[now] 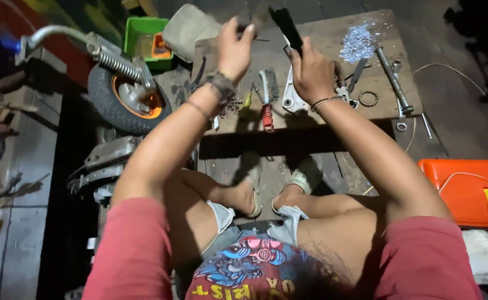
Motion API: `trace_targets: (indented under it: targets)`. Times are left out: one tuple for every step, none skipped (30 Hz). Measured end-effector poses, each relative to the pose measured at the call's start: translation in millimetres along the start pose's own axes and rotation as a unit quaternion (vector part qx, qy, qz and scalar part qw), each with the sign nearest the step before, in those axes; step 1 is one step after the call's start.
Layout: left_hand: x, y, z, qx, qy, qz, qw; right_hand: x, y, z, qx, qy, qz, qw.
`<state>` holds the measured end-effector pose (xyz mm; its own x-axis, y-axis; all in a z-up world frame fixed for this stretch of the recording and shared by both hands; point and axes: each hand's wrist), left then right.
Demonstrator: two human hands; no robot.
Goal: Cleaning and inspecting small mechanical engine components using a pick tool on a floor-level workspace.
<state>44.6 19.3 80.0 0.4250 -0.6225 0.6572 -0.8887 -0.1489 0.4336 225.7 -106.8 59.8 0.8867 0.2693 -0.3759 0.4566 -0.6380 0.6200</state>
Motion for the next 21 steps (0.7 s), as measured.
trace_targets:
  targets:
    - [8,3,5,0.006,0.005,0.001,1.0,-10,-6,-4,-0.005,0.006,0.0,1.0]
    - [19,1,4,0.011,0.017,0.001,1.0,-17,-8,-10,0.028,-0.008,-0.036,0.999]
    - [31,-1,2,0.015,0.029,0.001,0.999,-22,-10,-16,0.06,-0.021,-0.073,0.995]
    - [29,-3,5,0.014,0.029,0.009,0.999,-22,-14,-21,0.06,-0.021,-0.066,0.996]
    - [27,-6,8,0.042,0.04,0.015,0.998,-21,-20,-25,0.047,-0.042,-0.067,0.996]
    - [22,-6,18,0.068,0.057,0.019,0.996,-23,-27,-22,0.029,-0.065,-0.071,0.995]
    - [8,-9,33,0.065,0.063,0.024,0.996,-24,-34,-16,0.023,-0.067,-0.066,0.995]
    - [-6,-12,39,0.058,0.086,0.04,0.994,-23,-40,-16,0.007,-0.116,-0.035,0.993]
    - [-19,-14,44,0.051,0.108,0.056,0.991,-22,-46,-18,-0.008,-0.165,-0.005,0.986]
    - [-23,-10,57,0.052,0.105,0.061,0.991,-23,-56,-6,-0.004,-0.162,0.0,0.987]
    - [-28,-5,70,0.009,0.185,0.082,0.979,-24,-66,6,0.027,-0.168,-0.019,0.985]
    - [-35,4,86,-0.033,0.269,0.099,0.958,-28,-80,20,0.052,-0.174,-0.043,0.982]
    - [-52,0,91,-0.032,0.27,0.101,0.957,-37,-89,22,0.051,-0.173,-0.042,0.983]
    - [-71,1,97,-0.02,0.257,0.105,0.96,-49,-101,25,0.038,-0.122,-0.052,0.99]
    - [-90,2,102,-0.009,0.245,0.11,0.963,-62,-112,28,0.025,-0.071,-0.062,0.995]
    - [-80,14,100,-0.007,0.241,0.109,0.964,-64,-124,27,0.028,-0.069,-0.063,0.995]
    - [-70,27,99,0.002,0.231,0.112,0.967,-66,-136,27,0.033,-0.063,-0.052,0.996]
    - [-59,40,100,0.015,0.222,0.116,0.968,-69,-147,29,0.034,-0.055,-0.041,0.997]
    - [-73,44,98,0.02,0.22,0.116,0.968,-73,-149,20,0.035,-0.051,-0.042,0.997]
    - [-86,46,103,0.024,0.243,0.113,0.963,-76,-148,18,0.034,-0.055,-0.026,0.998]
    - [-99,46,108,0.028,0.266,0.109,0.957,-78,-147,16,0.034,-0.06,-0.01,0.998]
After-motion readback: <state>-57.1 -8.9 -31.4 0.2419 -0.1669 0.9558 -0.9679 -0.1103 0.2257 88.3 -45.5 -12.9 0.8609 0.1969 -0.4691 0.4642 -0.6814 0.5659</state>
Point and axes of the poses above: each hand's wrist, its own z-axis away from the middle knuckle, its own y-axis out of the back of the hand, x = y × z, and after that the axes turned 1 degree about -z, right-handed
